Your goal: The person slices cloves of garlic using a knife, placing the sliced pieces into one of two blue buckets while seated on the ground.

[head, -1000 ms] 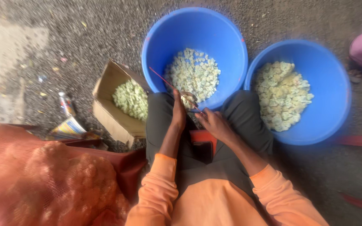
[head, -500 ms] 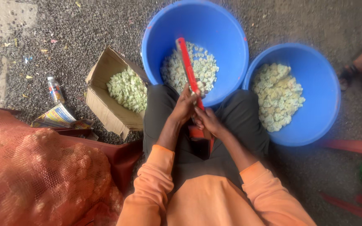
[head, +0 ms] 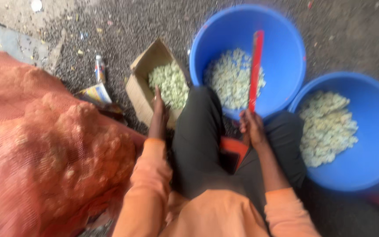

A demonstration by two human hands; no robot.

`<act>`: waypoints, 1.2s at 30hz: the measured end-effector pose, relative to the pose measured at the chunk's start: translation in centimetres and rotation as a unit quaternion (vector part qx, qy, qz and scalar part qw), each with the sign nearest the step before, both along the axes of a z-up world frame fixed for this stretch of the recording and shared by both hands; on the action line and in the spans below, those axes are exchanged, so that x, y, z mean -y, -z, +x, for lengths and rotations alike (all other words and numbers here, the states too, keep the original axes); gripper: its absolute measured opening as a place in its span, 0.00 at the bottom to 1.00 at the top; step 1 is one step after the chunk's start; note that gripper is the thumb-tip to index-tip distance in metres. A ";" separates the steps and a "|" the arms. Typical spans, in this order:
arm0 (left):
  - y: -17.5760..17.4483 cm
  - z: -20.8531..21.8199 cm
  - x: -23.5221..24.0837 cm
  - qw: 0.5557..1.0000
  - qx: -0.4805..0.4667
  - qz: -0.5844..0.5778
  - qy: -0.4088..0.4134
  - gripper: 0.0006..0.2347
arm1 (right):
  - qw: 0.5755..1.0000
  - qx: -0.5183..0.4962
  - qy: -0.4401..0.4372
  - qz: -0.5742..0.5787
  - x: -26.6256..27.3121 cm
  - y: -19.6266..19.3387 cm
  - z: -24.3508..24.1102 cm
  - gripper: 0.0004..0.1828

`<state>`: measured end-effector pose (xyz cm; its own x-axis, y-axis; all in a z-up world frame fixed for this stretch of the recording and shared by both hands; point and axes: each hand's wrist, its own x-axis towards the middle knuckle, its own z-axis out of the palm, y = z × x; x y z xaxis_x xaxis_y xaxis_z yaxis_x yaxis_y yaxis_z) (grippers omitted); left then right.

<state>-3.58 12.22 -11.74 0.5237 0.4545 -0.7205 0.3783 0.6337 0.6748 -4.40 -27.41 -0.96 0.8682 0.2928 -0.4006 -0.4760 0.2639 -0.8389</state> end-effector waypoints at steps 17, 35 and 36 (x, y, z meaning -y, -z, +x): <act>-7.7 9.5 21.6 0.898 0.271 0.243 0.246 0.27 | 0.987 0.079 0.050 -0.130 -0.5 0.7 -0.2 0.23; -8.8 7.2 22.7 0.918 0.224 -0.140 0.296 0.29 | 0.851 0.240 -0.017 -0.466 -2.0 -4.0 0.6 0.26; -9.1 7.1 22.6 0.913 0.231 -0.054 0.331 0.25 | 0.851 0.241 -0.018 -0.466 -2.1 -4.2 0.8 0.26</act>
